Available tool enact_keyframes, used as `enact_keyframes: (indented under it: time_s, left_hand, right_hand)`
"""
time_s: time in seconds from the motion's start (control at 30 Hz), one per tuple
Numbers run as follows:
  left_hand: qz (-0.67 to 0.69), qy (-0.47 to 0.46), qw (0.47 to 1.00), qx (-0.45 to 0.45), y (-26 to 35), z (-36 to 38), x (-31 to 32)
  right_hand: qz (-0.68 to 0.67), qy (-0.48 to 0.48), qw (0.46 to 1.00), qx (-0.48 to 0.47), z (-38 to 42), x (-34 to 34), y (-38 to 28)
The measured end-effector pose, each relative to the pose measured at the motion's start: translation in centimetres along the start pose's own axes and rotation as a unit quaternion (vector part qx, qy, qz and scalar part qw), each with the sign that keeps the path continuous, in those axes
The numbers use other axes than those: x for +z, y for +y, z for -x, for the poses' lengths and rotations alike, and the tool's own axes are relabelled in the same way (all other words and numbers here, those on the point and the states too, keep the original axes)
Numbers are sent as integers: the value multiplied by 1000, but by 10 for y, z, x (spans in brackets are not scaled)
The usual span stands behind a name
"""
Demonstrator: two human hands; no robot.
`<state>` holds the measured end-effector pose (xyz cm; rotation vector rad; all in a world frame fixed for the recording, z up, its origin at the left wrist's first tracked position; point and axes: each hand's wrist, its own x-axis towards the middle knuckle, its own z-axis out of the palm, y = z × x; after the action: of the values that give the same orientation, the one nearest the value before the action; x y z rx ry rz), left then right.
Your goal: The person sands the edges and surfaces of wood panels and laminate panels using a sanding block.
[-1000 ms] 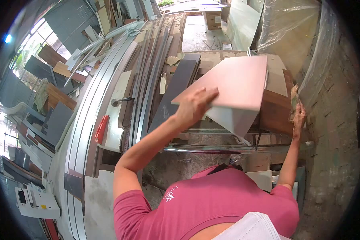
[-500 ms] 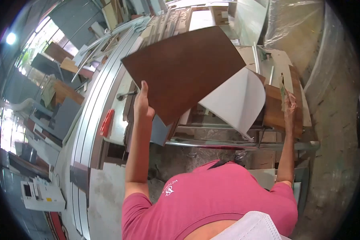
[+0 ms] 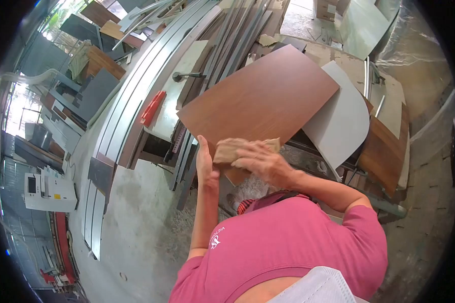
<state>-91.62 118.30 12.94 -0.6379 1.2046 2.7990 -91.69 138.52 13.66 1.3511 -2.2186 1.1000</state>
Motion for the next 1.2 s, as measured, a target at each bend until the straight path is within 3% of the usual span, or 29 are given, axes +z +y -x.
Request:
enact_keyframes:
  time_s: [0.03,0.07,0.13,0.2,0.23,0.27,0.3,0.37,0.4,0.43,0.47,0.5,0.57,0.6,0.67,0.73,0.77,0.8,0.83,0.9,0.93,0.97,1.0,1.07,1.1,1.13,1.17,1.2]
  left_hand:
    - [-54,30,995,80,-1,9,4]
    - [-48,27,994,94,-4,12,-2]
    - [-41,31,995,80,-11,16,-14]
    - [-31,34,996,73,-19,13,-26]
    - [-25,33,996,76,-25,10,-33]
    - [-21,33,996,80,-27,11,-34]
    - [-14,38,995,88,-28,11,-34]
    - [7,71,995,69,-26,15,-28]
    - [10,75,994,73,-24,16,-26]
    - [51,70,994,65,-22,18,-24]
    - [91,65,992,55,-21,19,-24]
    - [88,66,992,55,-24,17,-31]
    - [129,-38,989,69,-31,7,-48]
    - [125,-41,989,68,-28,11,-40]
    - [70,83,992,67,-25,20,-23]
    - [39,66,994,72,-36,12,-38]
    - [10,52,996,78,-40,9,-43]
    - [14,50,995,80,-42,9,-43]
    - [37,52,995,74,-44,10,-43]
    - [60,57,994,69,-44,10,-43]
    - [49,64,995,65,-44,9,-43]
    - [38,73,995,62,-43,9,-44]
    - [44,80,994,68,-41,10,-40]
    - [48,50,997,21,-25,15,-29]
    - [65,78,994,43,-20,17,-28]
    - [55,46,997,14,-15,15,-27]
    - [48,17,999,-10,-11,16,-26]
    - [33,2,999,-5,-3,21,-21]
  right_hand:
    - [39,6,999,-2,1,-9,20]
    - [79,13,997,-3,1,-18,40]
    - [280,64,956,56,20,-38,107]
    - [343,69,907,234,43,-75,183]
    - [381,148,890,204,75,-89,242]
    - [413,227,865,170,64,-98,244]
    - [410,225,869,161,56,-95,242]
    - [312,102,910,253,30,-68,201]
    - [342,16,916,210,11,-39,173]
    - [179,9,977,114,-12,-20,137]
    - [162,-43,985,26,-26,0,102]
    - [-2,-34,997,-65,-52,15,64]
    - [-24,-62,995,-67,-59,50,48]
    - [-23,-58,996,-66,-68,55,58]
    - [-1,-59,992,-110,-102,54,95]
    - [51,-58,997,4,-112,33,147]
    - [-6,48,999,5,-121,14,166]
    - [178,35,982,45,-105,9,240]
    - [316,35,938,137,-89,-17,266]
    - [423,56,881,203,-42,-61,348]
    - [388,122,890,207,-15,-80,369]
    - [317,135,894,286,1,-96,362]
    - [285,90,852,429,8,-106,342]
    - [316,124,890,305,52,-112,335]
    - [289,131,904,285,50,-112,296]
    - [319,84,904,272,61,-111,285]
    - [251,95,941,204,50,-109,255]
    - [235,61,932,268,70,-113,253]
